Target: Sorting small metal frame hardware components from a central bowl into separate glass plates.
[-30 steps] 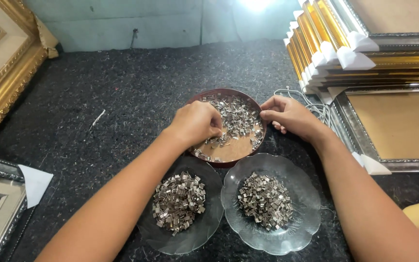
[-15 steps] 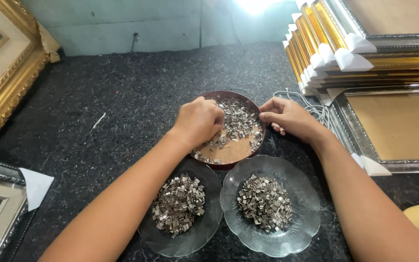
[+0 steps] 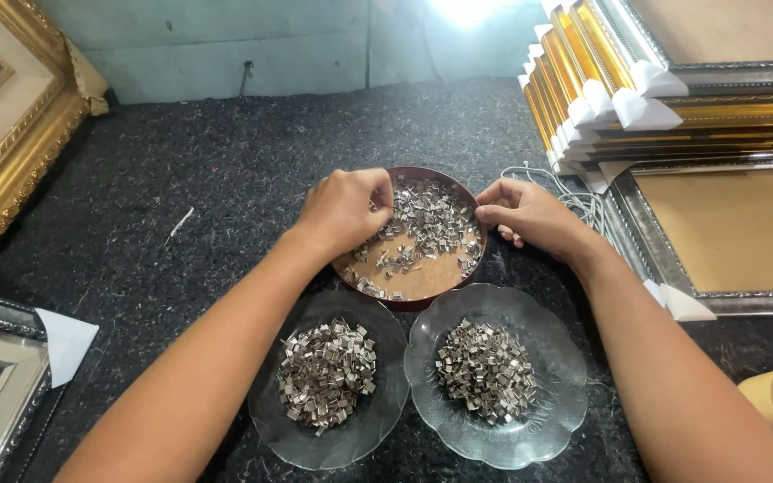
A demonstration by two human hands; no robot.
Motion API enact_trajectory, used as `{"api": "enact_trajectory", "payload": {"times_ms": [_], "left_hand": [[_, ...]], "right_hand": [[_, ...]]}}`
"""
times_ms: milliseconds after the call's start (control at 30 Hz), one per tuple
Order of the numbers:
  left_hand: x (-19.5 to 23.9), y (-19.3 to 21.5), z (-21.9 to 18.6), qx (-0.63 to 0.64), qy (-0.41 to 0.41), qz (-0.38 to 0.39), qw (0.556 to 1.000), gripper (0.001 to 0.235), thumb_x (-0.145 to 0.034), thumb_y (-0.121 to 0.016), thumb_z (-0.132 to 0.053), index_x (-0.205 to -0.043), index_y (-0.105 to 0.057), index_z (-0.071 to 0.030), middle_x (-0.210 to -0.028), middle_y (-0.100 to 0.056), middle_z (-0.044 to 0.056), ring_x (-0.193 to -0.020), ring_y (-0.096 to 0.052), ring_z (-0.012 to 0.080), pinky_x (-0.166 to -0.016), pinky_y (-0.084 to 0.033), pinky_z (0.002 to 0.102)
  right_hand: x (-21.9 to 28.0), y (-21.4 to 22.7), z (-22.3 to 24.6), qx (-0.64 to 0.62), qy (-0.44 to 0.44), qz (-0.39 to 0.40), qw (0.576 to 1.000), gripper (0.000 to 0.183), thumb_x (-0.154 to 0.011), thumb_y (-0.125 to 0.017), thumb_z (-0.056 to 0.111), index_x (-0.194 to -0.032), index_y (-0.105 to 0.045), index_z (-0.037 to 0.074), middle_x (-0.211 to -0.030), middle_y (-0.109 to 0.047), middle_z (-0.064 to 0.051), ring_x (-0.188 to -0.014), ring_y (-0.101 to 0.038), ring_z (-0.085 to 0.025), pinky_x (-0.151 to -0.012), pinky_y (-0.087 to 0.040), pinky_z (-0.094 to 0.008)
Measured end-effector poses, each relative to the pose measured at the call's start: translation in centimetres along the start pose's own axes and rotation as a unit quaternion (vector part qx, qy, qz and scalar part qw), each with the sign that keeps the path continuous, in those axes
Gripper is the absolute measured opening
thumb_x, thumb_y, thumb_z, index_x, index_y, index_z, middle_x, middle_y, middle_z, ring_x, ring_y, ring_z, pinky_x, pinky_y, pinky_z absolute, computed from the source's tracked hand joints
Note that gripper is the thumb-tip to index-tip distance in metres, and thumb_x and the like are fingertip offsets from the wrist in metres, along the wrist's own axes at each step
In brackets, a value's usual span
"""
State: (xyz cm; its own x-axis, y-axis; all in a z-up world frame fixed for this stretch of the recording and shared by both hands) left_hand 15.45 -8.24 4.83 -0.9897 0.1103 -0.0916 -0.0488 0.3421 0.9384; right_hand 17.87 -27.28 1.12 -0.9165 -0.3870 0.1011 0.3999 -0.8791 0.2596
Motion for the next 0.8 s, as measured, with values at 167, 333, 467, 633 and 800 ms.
{"api": "enact_trajectory", "payload": {"times_ms": [167,333,467,633,800], "left_hand": [[-0.3,-1.0,-1.7,-0.072,-0.041,0.01,0.997,0.007,-0.071,-0.062,-0.022,-0.078,-0.062,-0.025,-0.079,-0.065,-0.001,-0.086,-0.061,0.0291,-0.074,-0.05,0.043],[-1.4,-3.2,-1.9,-0.154,-0.069,0.011,0.986,0.008,-0.071,-0.064,-0.022,-0.074,-0.064,-0.03,-0.075,-0.063,-0.007,-0.087,-0.06,0.0201,-0.072,-0.051,0.036],[-1.6,-3.6,-2.4,-0.199,-0.111,-0.015,0.973,0.006,-0.067,-0.07,-0.028,-0.069,-0.065,-0.031,-0.073,-0.061,-0.009,-0.088,-0.056,0.0175,-0.072,-0.051,0.033],[-0.7,-2.9,-2.7,-0.195,-0.116,-0.025,0.974,0.007,-0.066,-0.072,-0.028,-0.068,-0.066,-0.03,-0.075,-0.059,-0.008,-0.088,-0.054,0.0168,-0.071,-0.05,0.033],[0.7,-1.4,-2.6,-0.157,-0.105,-0.048,0.981,0.005,-0.068,-0.07,-0.027,-0.07,-0.066,-0.03,-0.08,-0.06,-0.007,-0.09,-0.052,0.0173,-0.073,-0.05,0.033]], "right_hand": [[0.1,-0.2,0.3,-0.002,-0.001,0.002,1.0,0.034,-0.074,-0.064,0.012,-0.102,-0.056,-0.004,-0.065,-0.057,-0.014,-0.046,-0.048,-0.012,-0.034,-0.038,-0.019],[0.2,-0.1,0.3,0.0,0.004,0.004,1.0,0.034,-0.074,-0.064,0.011,-0.103,-0.056,-0.005,-0.066,-0.058,-0.015,-0.046,-0.047,-0.011,-0.033,-0.038,-0.019],[-0.1,0.0,0.1,-0.002,0.004,0.002,1.0,0.034,-0.074,-0.064,0.011,-0.102,-0.056,-0.005,-0.066,-0.057,-0.015,-0.046,-0.048,-0.012,-0.034,-0.039,-0.02],[0.0,-0.1,0.1,-0.002,0.0,0.007,1.0,0.034,-0.074,-0.064,0.011,-0.103,-0.055,-0.005,-0.067,-0.058,-0.015,-0.047,-0.047,-0.012,-0.034,-0.038,-0.02],[0.2,-0.1,0.3,-0.004,0.0,0.005,1.0,0.034,-0.075,-0.063,0.012,-0.104,-0.055,-0.004,-0.068,-0.057,-0.014,-0.047,-0.047,-0.012,-0.034,-0.038,-0.02]]}}
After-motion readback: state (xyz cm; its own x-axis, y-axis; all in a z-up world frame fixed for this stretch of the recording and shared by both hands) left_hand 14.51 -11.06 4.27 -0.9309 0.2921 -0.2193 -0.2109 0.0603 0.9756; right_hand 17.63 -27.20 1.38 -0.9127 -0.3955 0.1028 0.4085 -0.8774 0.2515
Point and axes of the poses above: each hand's wrist, its own x-axis away from the middle knuckle, its own y-axis out of the back of the hand, z = x × y, the point moved 10 cm from there along -x, towards the middle knuckle
